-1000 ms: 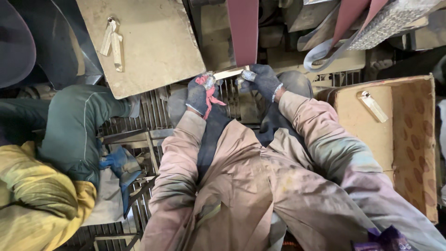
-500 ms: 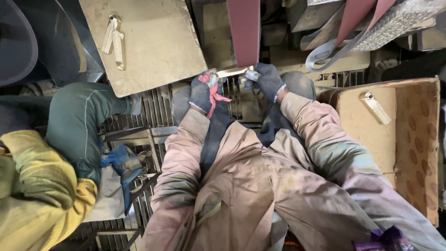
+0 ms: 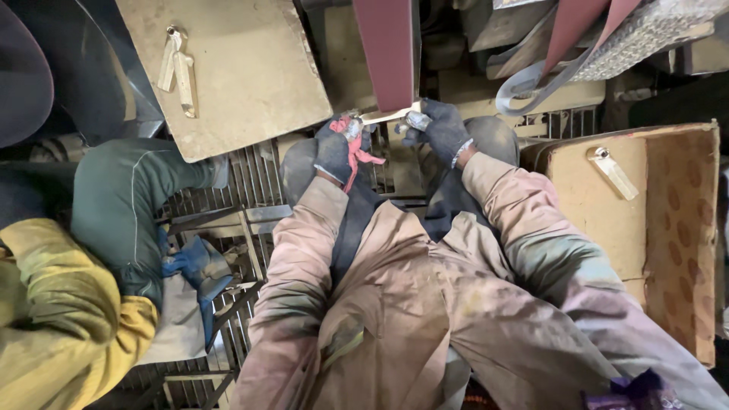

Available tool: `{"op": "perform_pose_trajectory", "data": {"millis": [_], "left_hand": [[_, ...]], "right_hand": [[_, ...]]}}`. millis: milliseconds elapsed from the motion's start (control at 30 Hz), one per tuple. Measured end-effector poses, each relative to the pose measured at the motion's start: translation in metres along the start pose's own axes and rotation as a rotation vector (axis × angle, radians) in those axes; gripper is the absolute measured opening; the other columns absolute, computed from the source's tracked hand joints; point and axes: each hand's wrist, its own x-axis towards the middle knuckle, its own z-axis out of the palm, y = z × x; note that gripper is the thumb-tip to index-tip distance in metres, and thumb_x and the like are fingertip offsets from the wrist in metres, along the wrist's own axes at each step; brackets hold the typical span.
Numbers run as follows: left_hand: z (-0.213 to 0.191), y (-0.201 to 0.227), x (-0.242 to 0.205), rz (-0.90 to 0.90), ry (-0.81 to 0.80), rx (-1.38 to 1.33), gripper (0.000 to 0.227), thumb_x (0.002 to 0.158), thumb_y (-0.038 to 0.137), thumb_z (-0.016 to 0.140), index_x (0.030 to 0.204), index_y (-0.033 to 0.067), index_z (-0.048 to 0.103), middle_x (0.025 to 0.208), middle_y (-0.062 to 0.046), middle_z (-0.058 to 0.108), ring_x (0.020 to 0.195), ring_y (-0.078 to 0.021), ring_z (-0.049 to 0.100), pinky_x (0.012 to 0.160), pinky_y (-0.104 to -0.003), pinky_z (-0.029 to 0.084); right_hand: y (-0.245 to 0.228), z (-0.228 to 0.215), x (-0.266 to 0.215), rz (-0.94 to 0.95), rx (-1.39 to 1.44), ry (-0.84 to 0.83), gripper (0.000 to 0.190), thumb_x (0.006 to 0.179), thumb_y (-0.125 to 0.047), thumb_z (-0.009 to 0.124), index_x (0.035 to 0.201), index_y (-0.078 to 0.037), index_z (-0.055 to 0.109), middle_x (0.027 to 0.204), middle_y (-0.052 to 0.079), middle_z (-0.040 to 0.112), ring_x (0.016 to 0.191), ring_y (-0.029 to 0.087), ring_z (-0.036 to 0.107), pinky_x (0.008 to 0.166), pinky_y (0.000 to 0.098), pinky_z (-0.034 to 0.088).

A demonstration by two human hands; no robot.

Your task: The person sits on the floor and uses a belt sander to smooth the edges of small white plastic pieces. They hold each piece with gloved hands, press it against the moving belt, and then place the finished piece into a cardboard box.

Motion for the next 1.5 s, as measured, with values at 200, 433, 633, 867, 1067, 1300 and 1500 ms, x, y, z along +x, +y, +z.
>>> {"op": "perform_pose_trajectory", "data": {"millis": [200,433,633,867,1067,1300,1500], "left_hand": [[0.009,-0.005,0.012,0.543,-0.29,2.582,0.024,0.093,0.033,0.058,0.102,0.0111,0.062,0.092,-0.008,0.06,0.086,-0.027,0.058,0.078,-0.041,0.047],[0.021,-0.012,0.014,0.598,-0.441,2.573,0.075,0.051,0.067,0.063,0.097,0.0078,0.063,0.087,-0.011,0.061,0.082,-0.03,0.059,0.075,-0.04,0.047],[0.006,-0.035,0.014,0.342,-0.162,1.3,0.024,0.082,0.013,0.074,0.097,0.0102,0.055,0.093,-0.004,0.055,0.09,-0.0208,0.056,0.081,-0.034,0.048],[0.038,-0.038,0.006,0.323,-0.072,0.855,0.02,0.096,-0.005,0.066,0.096,0.006,0.049,0.094,-0.001,0.052,0.086,-0.0146,0.05,0.078,-0.026,0.046],[0.111,0.014,-0.084,-0.209,-0.053,0.41,0.026,0.082,-0.005,0.062,0.101,0.0113,0.054,0.104,0.0,0.061,0.086,-0.0137,0.063,0.06,-0.037,0.06],[0.096,0.017,-0.161,-0.065,-0.196,0.823,0.022,0.082,-0.003,0.068,0.099,0.0073,0.058,0.101,-0.003,0.063,0.084,-0.0139,0.063,0.06,-0.033,0.055],[0.042,0.007,-0.178,0.045,-0.222,1.024,0.035,0.072,-0.002,0.079,0.101,0.0046,0.061,0.097,-0.001,0.06,0.084,-0.0112,0.056,0.069,-0.026,0.047]], "right_hand": [[0.0,-0.008,-0.003,-0.022,0.074,0.013,0.02,0.105,-0.006,0.056,0.12,0.003,0.064,0.094,0.01,0.07,0.072,0.014,0.063,0.072,0.0337,0.063],[-0.009,-0.02,-0.013,-0.033,0.129,-0.001,0.022,0.105,-0.005,0.053,0.123,0.004,0.063,0.092,0.011,0.067,0.073,0.014,0.06,0.07,0.0318,0.059],[-0.006,-0.028,-0.013,-0.053,0.154,0.02,0.017,0.105,-0.006,0.055,0.117,0.005,0.062,0.093,0.011,0.067,0.072,0.015,0.06,0.07,0.0345,0.061],[-0.011,-0.034,-0.025,-0.07,0.087,0.037,0.024,0.104,-0.01,0.058,0.123,0.001,0.066,0.097,0.009,0.071,0.077,0.014,0.064,0.075,0.0339,0.063],[-0.027,-0.028,-0.076,-0.194,-0.151,-0.088,0.027,0.103,-0.011,0.061,0.127,0.001,0.064,0.106,0.01,0.072,0.09,0.016,0.07,0.081,0.0308,0.061],[-0.047,-0.006,-0.156,-0.028,0.015,-0.191,0.038,0.095,-0.007,0.065,0.133,-0.004,0.06,0.103,0.012,0.071,0.087,0.019,0.072,0.07,0.0343,0.065],[-0.037,-0.009,-0.175,-0.551,-0.573,-0.177,0.045,0.096,0.0,0.069,0.139,0.006,0.057,0.13,0.017,0.066,0.115,0.021,0.064,0.098,0.0316,0.053]]}}
